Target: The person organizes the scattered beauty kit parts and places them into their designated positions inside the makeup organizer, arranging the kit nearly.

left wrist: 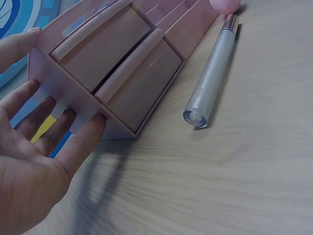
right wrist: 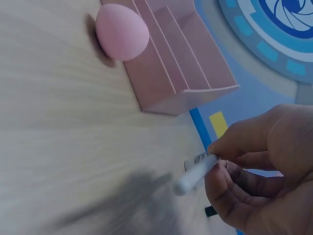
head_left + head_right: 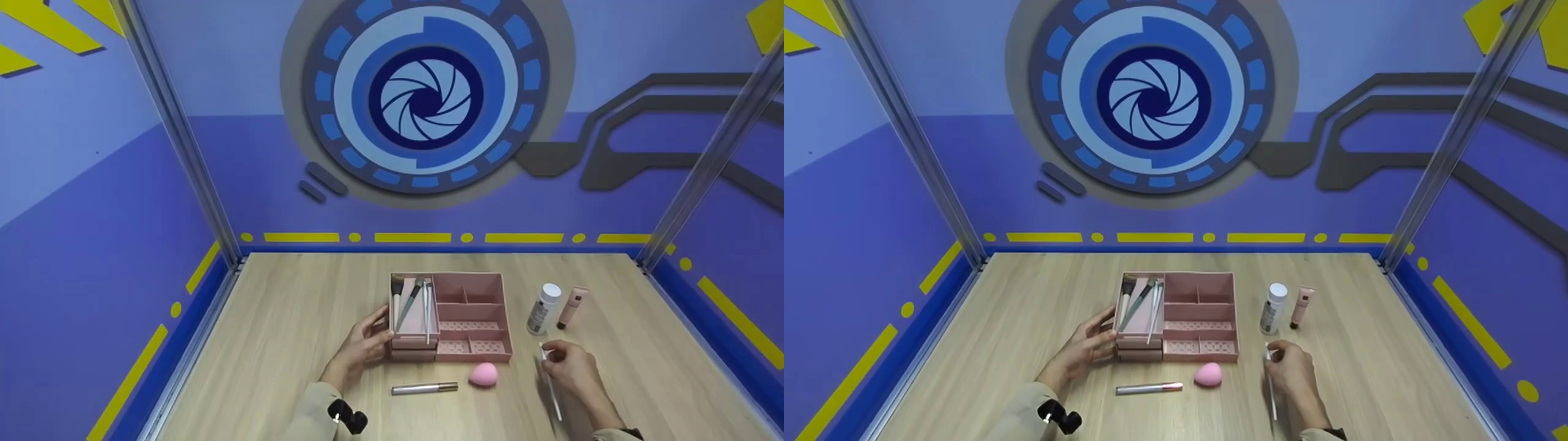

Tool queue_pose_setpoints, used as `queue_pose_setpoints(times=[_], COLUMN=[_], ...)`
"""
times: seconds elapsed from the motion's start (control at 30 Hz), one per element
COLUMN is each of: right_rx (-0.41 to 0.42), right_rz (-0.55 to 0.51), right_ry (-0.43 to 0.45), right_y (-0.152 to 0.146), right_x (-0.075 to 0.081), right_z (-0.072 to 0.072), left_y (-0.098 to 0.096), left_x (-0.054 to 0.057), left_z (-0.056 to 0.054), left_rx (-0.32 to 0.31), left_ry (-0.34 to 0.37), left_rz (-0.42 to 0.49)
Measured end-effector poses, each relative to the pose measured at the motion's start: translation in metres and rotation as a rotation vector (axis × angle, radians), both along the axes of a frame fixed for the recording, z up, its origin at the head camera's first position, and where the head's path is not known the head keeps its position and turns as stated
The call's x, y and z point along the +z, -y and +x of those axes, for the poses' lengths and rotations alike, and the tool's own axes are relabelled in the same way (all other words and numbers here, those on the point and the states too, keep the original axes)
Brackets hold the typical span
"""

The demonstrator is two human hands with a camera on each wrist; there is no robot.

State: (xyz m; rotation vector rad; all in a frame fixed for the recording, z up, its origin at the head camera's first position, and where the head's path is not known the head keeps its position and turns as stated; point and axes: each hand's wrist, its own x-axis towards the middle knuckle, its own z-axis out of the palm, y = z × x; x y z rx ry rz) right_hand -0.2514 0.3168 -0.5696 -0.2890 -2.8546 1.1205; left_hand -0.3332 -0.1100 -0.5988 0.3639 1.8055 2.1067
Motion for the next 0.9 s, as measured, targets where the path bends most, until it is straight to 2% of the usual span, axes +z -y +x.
queue_pose_setpoints(times=[0.3, 0.53, 0.9], right_rx=[0.006, 0.012, 0.055], right_rz=[-0.016, -0.030, 0.002], right_ry=[-0.031, -0.090, -0.198], right_y=[0.015, 0.027, 0.051], right_x=[0.008, 0.015, 0.032], right_z=[-0.006, -0.012, -0.031], left_y=[0.000, 0.000, 0.000], left_x=[0.003, 0.002, 0.001], left_z=[0.000, 0.001, 0.001], left_rx=[0.006, 0.006, 0.002], left_ry=[0.004, 0.017, 0.016], left_rz=[-0.013, -0.012, -0.014])
